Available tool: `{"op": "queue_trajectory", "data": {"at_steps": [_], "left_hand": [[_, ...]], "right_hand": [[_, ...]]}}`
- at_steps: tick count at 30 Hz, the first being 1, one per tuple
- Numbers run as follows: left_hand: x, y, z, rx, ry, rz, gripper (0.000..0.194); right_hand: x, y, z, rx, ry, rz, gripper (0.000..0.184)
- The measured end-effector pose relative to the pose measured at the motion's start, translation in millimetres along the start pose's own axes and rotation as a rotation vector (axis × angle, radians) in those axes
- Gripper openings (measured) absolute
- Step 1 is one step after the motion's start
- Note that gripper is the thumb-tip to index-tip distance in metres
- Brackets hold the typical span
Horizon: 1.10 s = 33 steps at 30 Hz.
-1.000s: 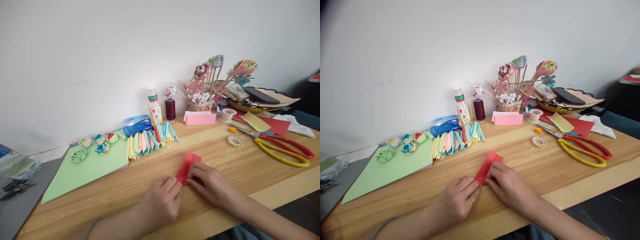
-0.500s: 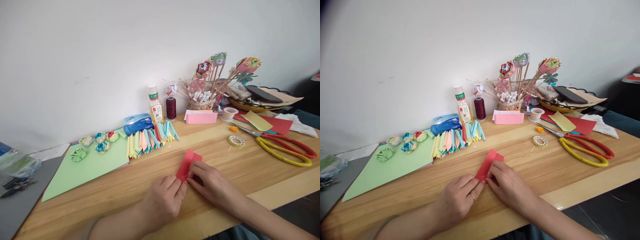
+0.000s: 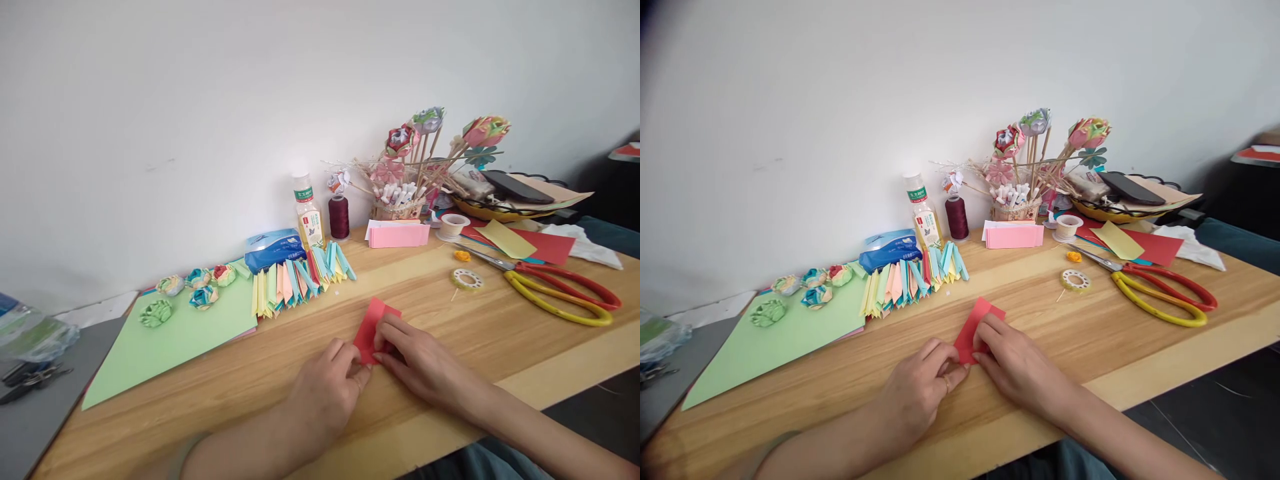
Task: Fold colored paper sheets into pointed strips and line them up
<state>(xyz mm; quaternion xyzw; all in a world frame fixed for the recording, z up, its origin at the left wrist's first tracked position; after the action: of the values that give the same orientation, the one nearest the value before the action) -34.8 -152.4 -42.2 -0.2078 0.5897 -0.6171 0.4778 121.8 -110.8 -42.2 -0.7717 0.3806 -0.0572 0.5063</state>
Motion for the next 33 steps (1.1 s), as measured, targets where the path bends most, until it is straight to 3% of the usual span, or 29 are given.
{"op": "queue_trajectory", "data": {"at_steps": [6, 9, 12, 15, 17, 20, 23, 27, 33], "left_hand": [[0.1, 2.1, -9.5, -0.093, 0.096, 0.105, 0.021], [-3.9, -0.7, -15.2, -0.169, 0.133, 0.171, 0.023], [-7.9, -3.6, -18.1, -0.168, 0.126, 0.126, 0.027], [-8.4, -5.7, -18.8, -0.055, 0.115, 0.054, 0.031], [-7.1, -6.7, -19.3, 0.001, 0.125, 0.058, 0.031], [-4.8, -6.7, -22.0, 0.014, 0.158, 0.100, 0.030], [-3.7, -5.3, -26.7, -0.009, 0.229, 0.115, 0.032], [-5.1, -3.1, -34.6, -0.069, 0.314, 0.099, 0.035], [-9.4, -1.2, -42.5, -0.155, 0.324, 0.157, 0.030]], "right_hand": [[20.4, -13.4, 1.4, 0.143, -0.289, -0.078, 0.029], [24.9, -13.5, -12.6, 0.231, -0.340, -0.085, 0.030], [20.6, -6.0, -29.8, 0.199, -0.271, -0.120, 0.029], [13.6, 0.0, -41.7, 0.142, -0.226, -0.124, 0.039], [9.8, 0.4, -43.6, 0.071, -0.226, -0.126, 0.032], [4.4, -3.5, -34.1, -0.005, -0.151, -0.104, 0.023], [-4.7, -8.5, -14.1, 0.133, 0.044, -0.022, 0.023], [-22.2, -7.3, 5.2, 0.230, 0.229, -0.070, 0.013], [-32.1, -7.9, 8.3, 0.125, 0.254, -0.106, 0.014]]}}
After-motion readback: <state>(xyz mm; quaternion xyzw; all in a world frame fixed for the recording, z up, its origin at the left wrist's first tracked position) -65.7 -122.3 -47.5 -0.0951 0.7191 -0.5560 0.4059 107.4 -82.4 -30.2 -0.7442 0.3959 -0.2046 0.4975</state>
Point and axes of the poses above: each hand's wrist, its own x-axis away from the middle knuckle, its own y-axis out of the palm, z = x × y, the point moved 3 cm from there along -x, towards the middle knuckle, and after that the axes turned 10 degrees about -y, right-handed, at the moved point
